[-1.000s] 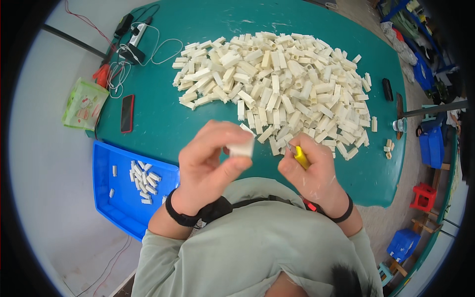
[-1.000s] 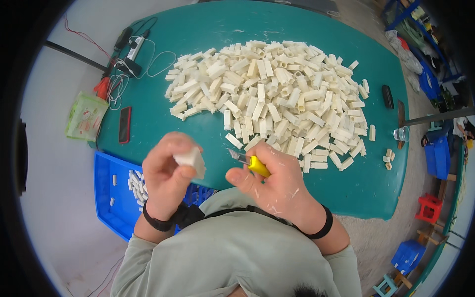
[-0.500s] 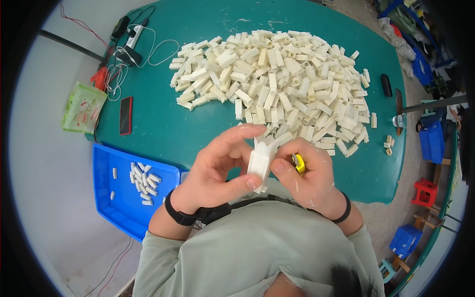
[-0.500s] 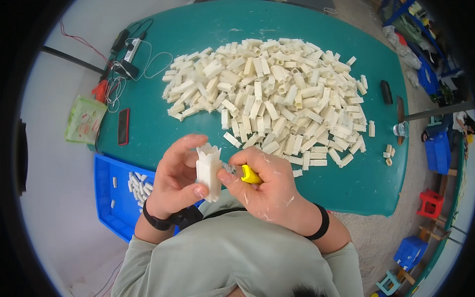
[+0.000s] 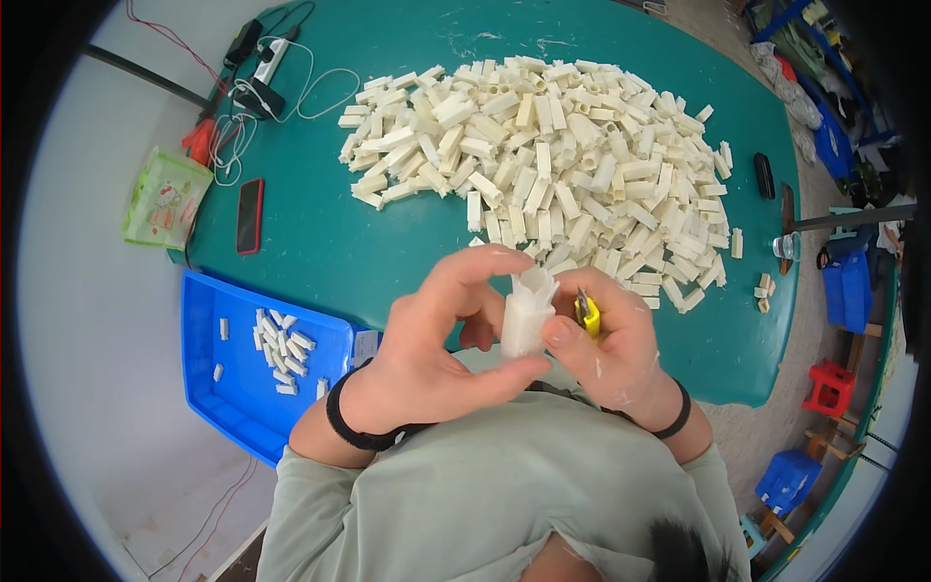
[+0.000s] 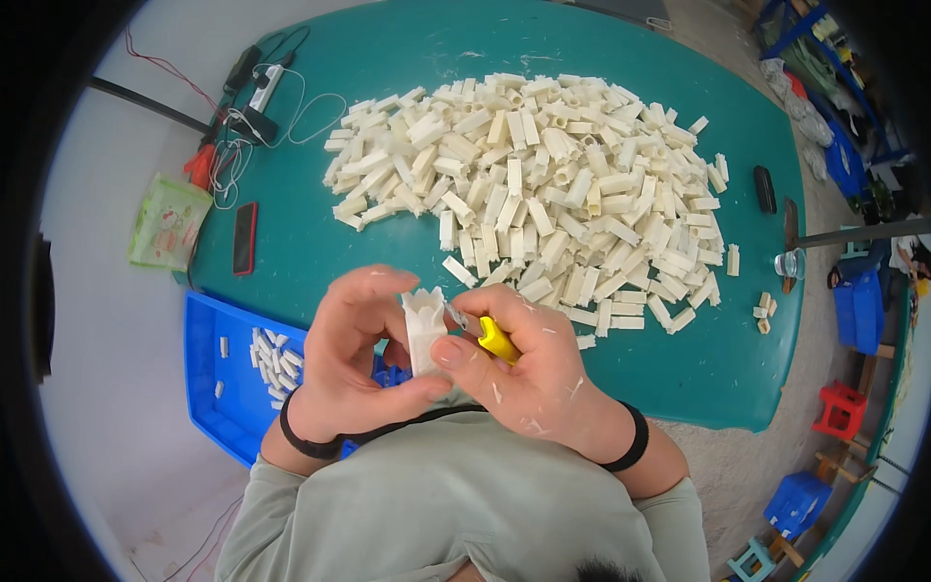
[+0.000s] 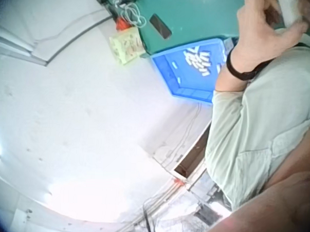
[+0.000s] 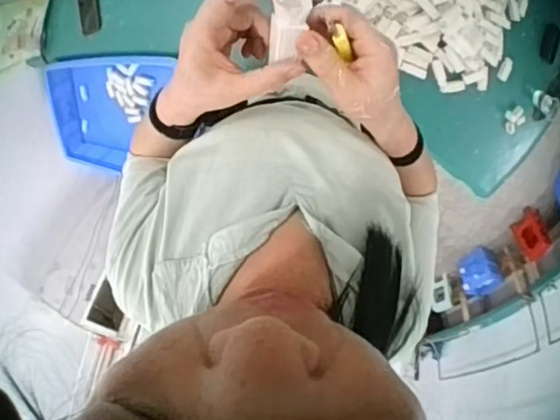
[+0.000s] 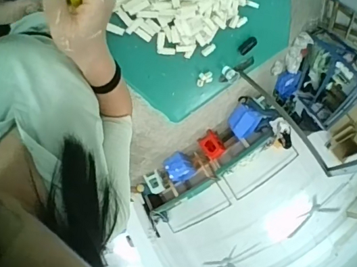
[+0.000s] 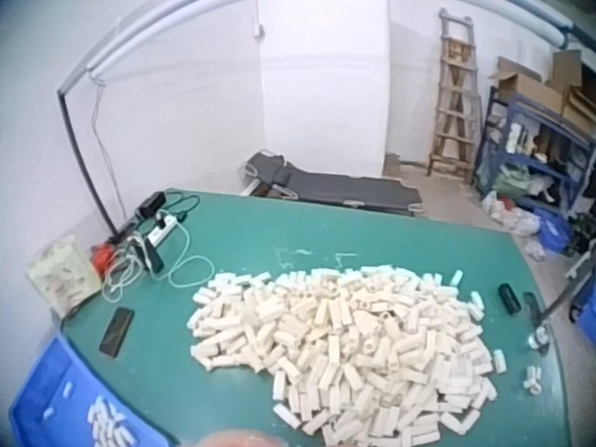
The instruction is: The person uses a yellow utility knife to trim and shape small white plastic pieces. They hold each piece in their left hand and carefully shave off edges with the knife in their right hand, placing the finished pieces into a blue bin.
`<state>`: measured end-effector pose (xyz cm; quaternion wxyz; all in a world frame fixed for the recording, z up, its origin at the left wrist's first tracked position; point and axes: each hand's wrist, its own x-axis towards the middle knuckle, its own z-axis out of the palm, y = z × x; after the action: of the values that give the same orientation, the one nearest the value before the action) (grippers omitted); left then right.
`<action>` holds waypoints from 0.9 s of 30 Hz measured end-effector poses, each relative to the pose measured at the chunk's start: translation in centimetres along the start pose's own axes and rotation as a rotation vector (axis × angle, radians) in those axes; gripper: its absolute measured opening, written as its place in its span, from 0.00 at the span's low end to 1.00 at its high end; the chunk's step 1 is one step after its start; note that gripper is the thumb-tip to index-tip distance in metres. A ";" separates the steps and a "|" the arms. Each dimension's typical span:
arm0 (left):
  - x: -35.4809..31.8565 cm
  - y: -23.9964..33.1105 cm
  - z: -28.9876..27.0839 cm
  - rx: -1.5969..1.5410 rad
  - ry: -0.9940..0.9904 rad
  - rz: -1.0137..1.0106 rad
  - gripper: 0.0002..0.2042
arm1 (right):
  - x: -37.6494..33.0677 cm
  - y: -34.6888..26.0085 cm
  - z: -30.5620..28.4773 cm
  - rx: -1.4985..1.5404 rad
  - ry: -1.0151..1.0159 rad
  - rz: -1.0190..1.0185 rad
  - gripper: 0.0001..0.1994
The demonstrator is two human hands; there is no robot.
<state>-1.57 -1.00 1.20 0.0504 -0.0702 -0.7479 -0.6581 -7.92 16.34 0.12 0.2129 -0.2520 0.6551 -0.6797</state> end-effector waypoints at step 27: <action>-0.3 -0.8 1.7 -0.085 0.381 0.250 0.10 | -0.3 -1.2 0.5 -0.382 0.029 -0.193 0.13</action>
<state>-1.35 0.58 0.10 0.2688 -0.0386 -0.6822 -0.6789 -7.30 16.24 1.29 0.0856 -0.3395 0.7478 -0.5641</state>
